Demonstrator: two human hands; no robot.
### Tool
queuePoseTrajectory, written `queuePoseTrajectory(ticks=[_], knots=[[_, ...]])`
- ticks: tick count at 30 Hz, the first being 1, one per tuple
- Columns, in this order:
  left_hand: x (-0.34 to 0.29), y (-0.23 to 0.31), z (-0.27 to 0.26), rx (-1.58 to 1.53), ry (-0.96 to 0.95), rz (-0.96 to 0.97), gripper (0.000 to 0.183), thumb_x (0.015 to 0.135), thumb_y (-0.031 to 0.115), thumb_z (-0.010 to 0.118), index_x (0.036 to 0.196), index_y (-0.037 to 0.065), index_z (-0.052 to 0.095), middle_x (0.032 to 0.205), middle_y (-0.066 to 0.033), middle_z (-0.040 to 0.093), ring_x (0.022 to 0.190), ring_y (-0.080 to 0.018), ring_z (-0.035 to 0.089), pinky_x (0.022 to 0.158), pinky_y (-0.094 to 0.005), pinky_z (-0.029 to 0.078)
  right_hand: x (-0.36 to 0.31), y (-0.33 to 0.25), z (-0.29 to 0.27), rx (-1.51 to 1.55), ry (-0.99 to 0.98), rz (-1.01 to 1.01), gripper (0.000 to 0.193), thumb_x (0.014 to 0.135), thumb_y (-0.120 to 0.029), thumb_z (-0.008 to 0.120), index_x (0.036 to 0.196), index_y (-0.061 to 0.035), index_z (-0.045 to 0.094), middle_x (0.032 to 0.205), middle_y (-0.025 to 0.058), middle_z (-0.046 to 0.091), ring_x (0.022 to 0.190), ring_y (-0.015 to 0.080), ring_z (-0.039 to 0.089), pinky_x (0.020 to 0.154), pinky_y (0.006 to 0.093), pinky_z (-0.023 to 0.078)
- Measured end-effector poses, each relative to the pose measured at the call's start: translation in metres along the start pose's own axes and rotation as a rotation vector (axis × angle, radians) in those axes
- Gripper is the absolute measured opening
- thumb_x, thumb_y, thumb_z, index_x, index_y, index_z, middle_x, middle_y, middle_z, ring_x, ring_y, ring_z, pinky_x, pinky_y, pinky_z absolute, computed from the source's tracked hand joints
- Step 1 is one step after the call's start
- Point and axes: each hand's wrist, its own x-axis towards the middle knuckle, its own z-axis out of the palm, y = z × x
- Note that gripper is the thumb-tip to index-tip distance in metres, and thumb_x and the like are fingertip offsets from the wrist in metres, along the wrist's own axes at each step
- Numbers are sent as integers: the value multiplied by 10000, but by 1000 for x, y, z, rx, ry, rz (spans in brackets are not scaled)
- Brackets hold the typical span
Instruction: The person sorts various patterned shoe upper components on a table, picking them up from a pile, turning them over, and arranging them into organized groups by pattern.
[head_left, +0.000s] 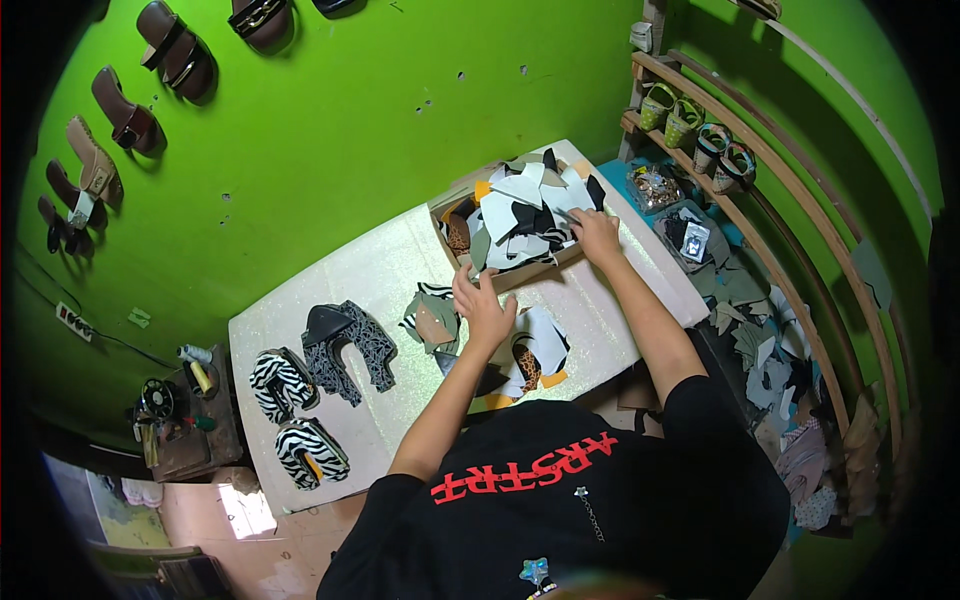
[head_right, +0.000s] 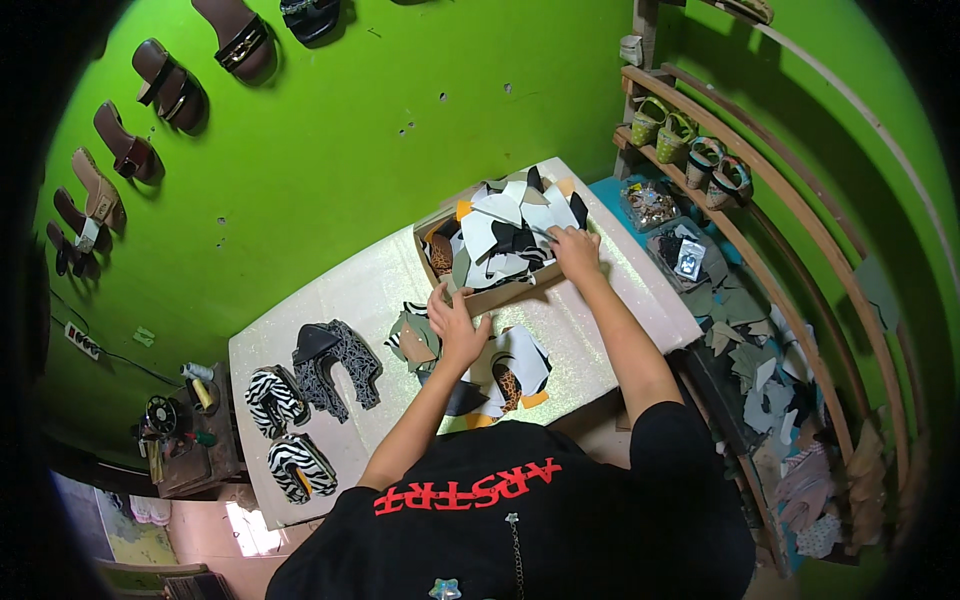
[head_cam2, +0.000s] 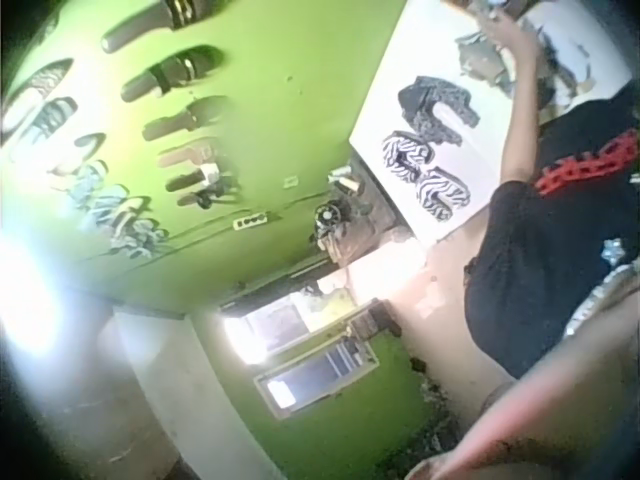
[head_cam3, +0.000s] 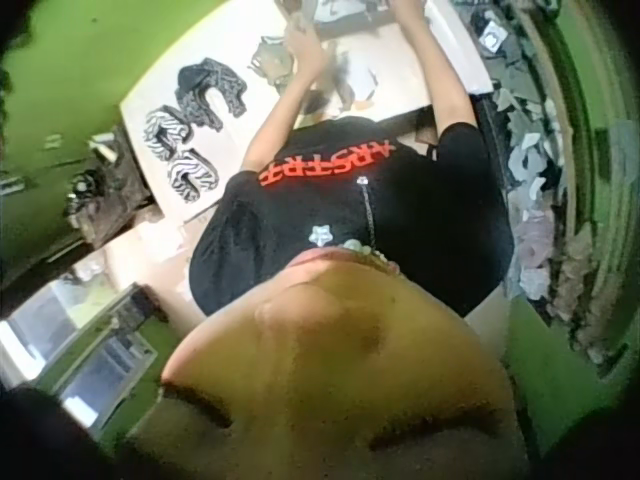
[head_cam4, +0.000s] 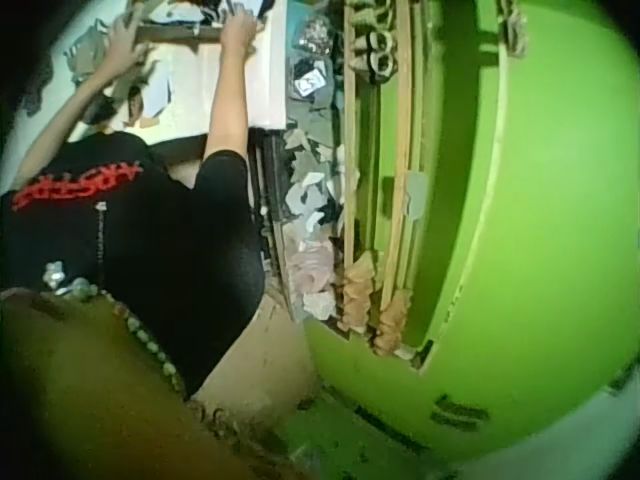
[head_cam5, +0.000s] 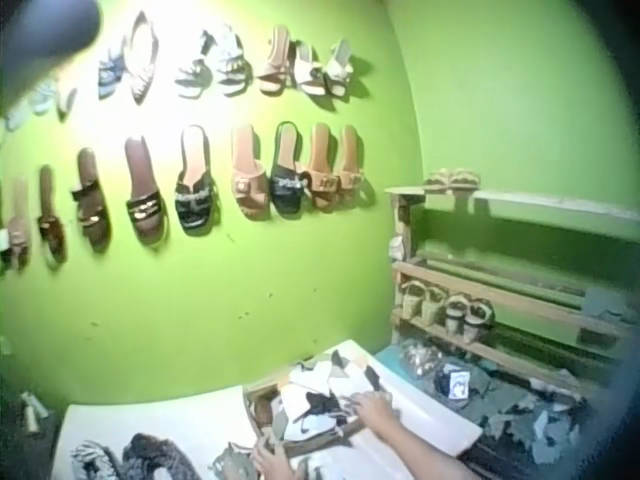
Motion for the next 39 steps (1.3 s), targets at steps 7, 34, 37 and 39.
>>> queuePoseTrajectory(ticks=[7,34,37,39], knots=[[23,6,1,-108,-10,54,461,727,197,667,1137,81,489,1227,-193,367,1214,-386,253,997,-488,202,4,-14,-28,466,57,-20,272,860,-197,547,1107,-84,552,909,185,625,845,355,599,733,420,452],[-26,-172,-32,-944,173,-901,281,825,20,593,1054,0,431,761,-91,579,607,-170,595,486,-269,525,-37,-135,-4,242,12,-38,520,752,-293,647,1188,-64,482,1194,151,412,1118,329,384,930,449,336],[-23,-163,-17,-983,171,-986,328,824,39,616,1080,-24,421,760,-94,575,547,-158,566,449,-299,509,-31,-99,-7,15,33,204,542,733,-342,667,1145,-32,499,1140,187,480,1093,352,447,885,474,387],[-19,-173,-7,-896,191,-926,367,833,46,608,1141,-27,422,760,-88,578,552,-157,565,471,-279,495,-24,-83,-6,43,-150,248,559,726,-344,673,1145,-22,492,1086,209,542,1035,367,519,833,476,431]])
